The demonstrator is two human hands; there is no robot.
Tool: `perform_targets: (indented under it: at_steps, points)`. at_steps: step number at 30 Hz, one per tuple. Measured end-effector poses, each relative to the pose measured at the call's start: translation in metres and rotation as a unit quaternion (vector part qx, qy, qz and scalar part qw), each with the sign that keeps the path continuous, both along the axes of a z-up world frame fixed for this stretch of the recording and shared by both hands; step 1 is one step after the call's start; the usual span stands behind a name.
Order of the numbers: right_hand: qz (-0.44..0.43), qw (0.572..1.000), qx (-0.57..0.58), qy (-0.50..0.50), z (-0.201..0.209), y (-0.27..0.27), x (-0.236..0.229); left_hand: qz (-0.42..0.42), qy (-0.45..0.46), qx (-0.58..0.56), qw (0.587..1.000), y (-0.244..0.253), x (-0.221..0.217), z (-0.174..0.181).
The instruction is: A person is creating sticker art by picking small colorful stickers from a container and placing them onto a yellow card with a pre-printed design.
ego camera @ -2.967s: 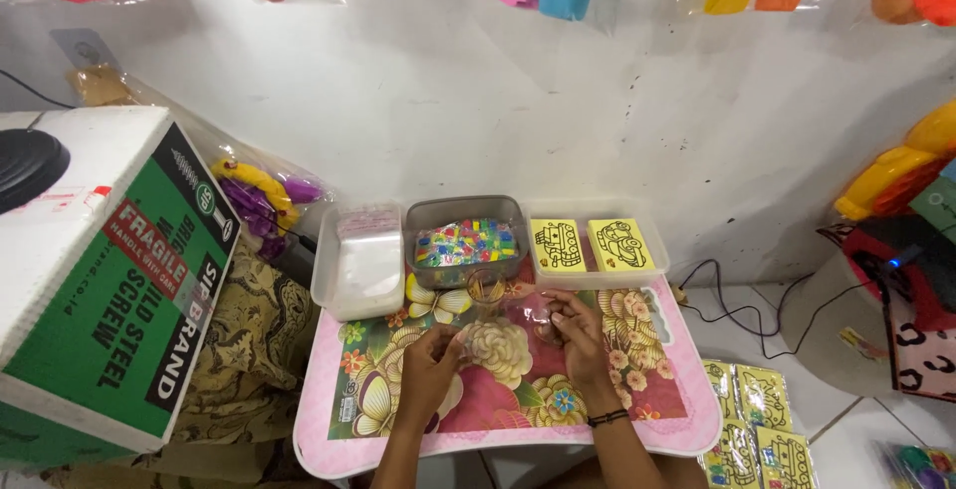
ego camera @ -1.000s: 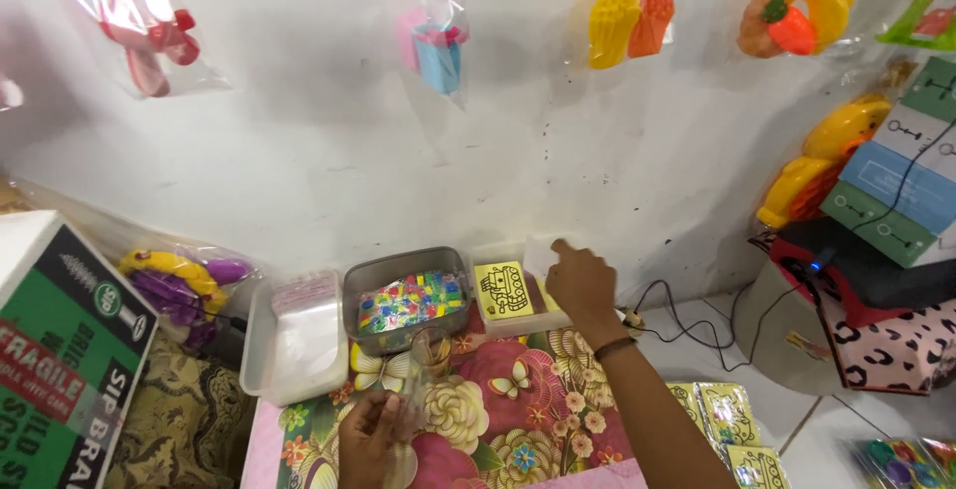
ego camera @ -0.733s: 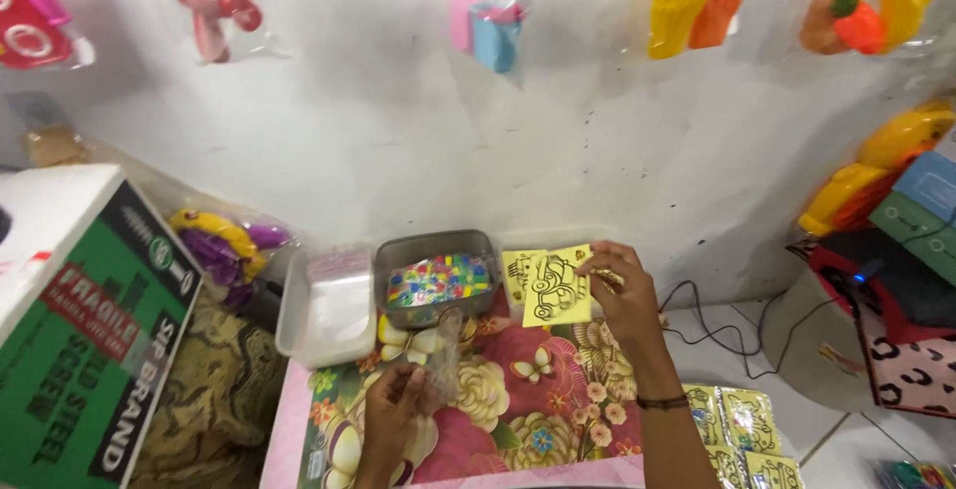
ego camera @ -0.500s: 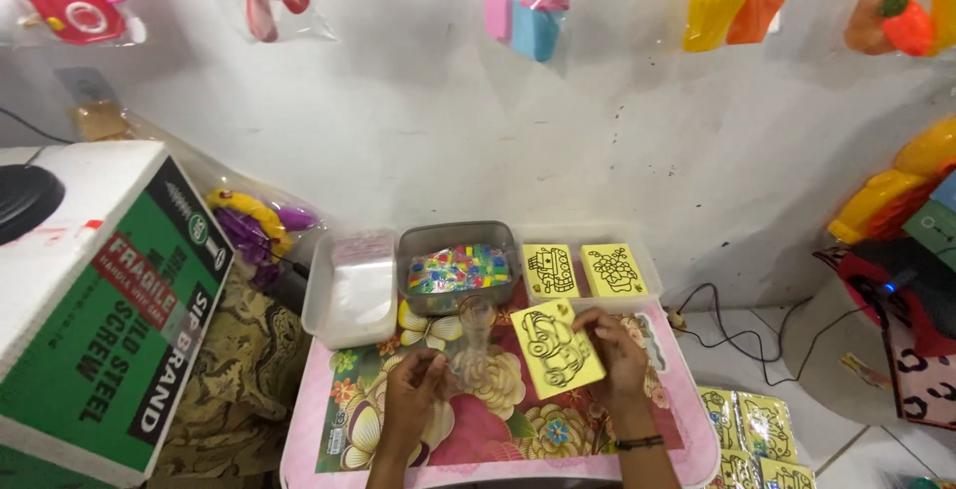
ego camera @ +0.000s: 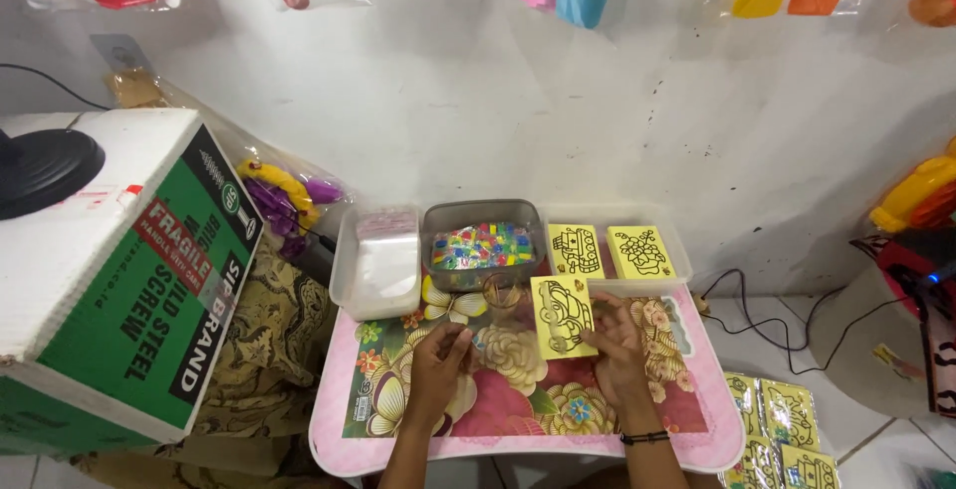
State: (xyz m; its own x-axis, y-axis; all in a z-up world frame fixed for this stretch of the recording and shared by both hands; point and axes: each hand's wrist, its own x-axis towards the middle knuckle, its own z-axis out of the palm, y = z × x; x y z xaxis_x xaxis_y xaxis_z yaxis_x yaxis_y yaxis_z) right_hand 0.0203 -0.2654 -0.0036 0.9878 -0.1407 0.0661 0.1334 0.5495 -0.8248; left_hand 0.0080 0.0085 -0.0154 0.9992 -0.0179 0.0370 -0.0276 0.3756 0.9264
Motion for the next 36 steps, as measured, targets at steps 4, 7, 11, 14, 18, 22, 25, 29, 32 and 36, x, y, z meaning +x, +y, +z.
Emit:
perform_targets:
  at_steps: [4, 7, 11, 14, 18, 22, 25, 29, 32, 36]
  points:
    - [-0.026, 0.999, 0.026, -0.018, -0.003, 0.000, -0.003, -0.005, -0.001, -0.002, 1.000, 0.001, 0.000, -0.002]
    - [-0.058, 0.998, 0.036, -0.004, -0.003, -0.002, -0.008, 0.003, -0.002, 0.005, 1.000, 0.000, -0.002, -0.001]
    - [-0.079, 0.995, 0.058, -0.003, -0.009, -0.008, -0.009, -0.006, -0.005, -0.003, 1.000, 0.000, -0.004, 0.002]
    - [-0.087, 0.995, 0.056, 0.002, -0.013, -0.009, -0.008, -0.001, -0.009, 0.013, 1.000, 0.000, -0.005, 0.003]
    - [-0.088, 0.995, 0.044, 0.002, -0.015, -0.009, -0.008, -0.003, -0.015, 0.011, 1.000, 0.000, -0.002, -0.003]
    - [-0.089, 0.996, 0.026, 0.000, -0.015, -0.009, -0.008, -0.003, -0.006, 0.015, 1.000, 0.000, -0.004, 0.002]
    - [-0.085, 0.996, 0.013, -0.003, -0.018, -0.010, -0.008, 0.005, 0.004, 0.030, 1.000, -0.001, -0.004, 0.003]
    - [-0.073, 0.997, 0.024, -0.002, -0.020, -0.011, -0.008, 0.004, 0.003, 0.039, 0.999, -0.001, -0.005, 0.005]
    - [-0.073, 0.997, 0.017, -0.005, -0.017, -0.009, -0.009, 0.004, 0.010, 0.031, 0.999, -0.001, -0.005, 0.004]
    - [-0.074, 0.997, 0.006, -0.004, -0.017, -0.008, -0.009, 0.014, 0.015, 0.039, 0.999, -0.001, -0.006, 0.006]
